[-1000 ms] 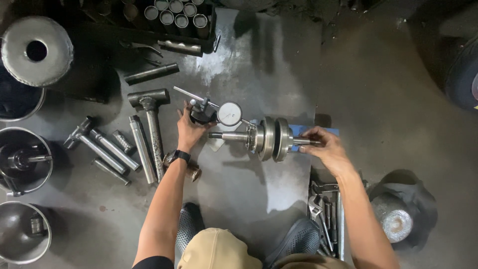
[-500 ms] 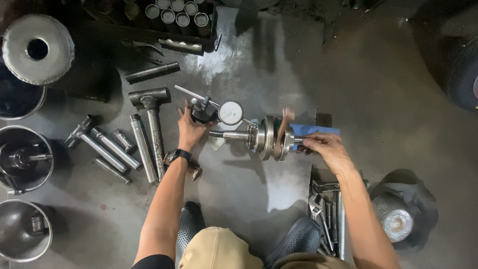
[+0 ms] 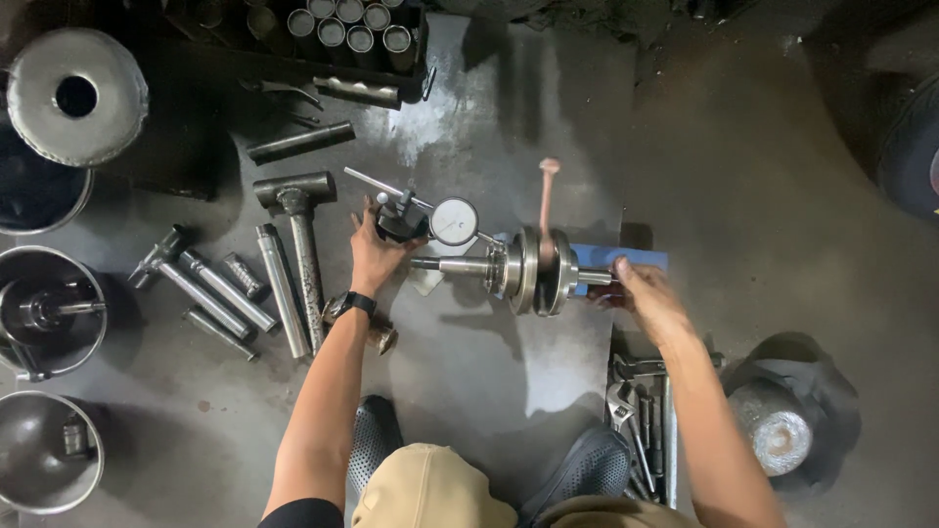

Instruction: The person fits a bearing and rotor components onto a motorcycle crankshaft, tapping them into place with a wooden mallet, then rotates and repositions the assembly on the workbench and checks it against a dial indicator before setting the crankshaft aside and picking up another part.

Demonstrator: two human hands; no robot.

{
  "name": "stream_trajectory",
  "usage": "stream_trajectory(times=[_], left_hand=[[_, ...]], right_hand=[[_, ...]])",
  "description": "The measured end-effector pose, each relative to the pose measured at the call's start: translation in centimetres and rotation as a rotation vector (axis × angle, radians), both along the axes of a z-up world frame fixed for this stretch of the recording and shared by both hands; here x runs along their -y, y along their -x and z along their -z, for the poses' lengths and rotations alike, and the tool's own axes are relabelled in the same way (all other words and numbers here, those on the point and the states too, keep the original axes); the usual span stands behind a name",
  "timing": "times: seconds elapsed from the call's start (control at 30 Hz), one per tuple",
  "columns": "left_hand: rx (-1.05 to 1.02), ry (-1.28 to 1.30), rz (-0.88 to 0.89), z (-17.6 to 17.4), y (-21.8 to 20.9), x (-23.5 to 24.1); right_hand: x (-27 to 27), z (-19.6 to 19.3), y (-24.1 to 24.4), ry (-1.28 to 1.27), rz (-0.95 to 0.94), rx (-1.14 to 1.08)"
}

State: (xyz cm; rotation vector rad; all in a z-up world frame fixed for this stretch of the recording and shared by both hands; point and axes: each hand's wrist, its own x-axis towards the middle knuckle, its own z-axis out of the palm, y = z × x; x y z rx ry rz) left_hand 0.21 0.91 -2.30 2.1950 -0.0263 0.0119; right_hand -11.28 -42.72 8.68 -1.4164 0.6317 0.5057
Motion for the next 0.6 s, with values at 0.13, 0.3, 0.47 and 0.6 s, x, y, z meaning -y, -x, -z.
stream_trajectory(times=[0.13, 0.3, 0.47, 0.6], left_hand=[[0.002, -0.032, 0.004, -0.4, -0.1, 0.2], [-0.024, -0.027, -0.012, -0.6, -0.1, 0.3], [0.017, -0.012, -0.01, -0.1, 0.1, 0.0], [0.106, -0.025, 0.027, 1.1, 0.1, 0.0]], right_hand=[[-0.4, -1.0, -0.2, 0.055, -0.044, -0.003], [-1.1, -2.4, -0.5, 0.13, -0.112, 0.116], [-2.9, -7.3, -2.3, 0.238, -0.166, 0.15], [-4.5, -9.2, -5.6, 0.311, -0.293, 0.367]])
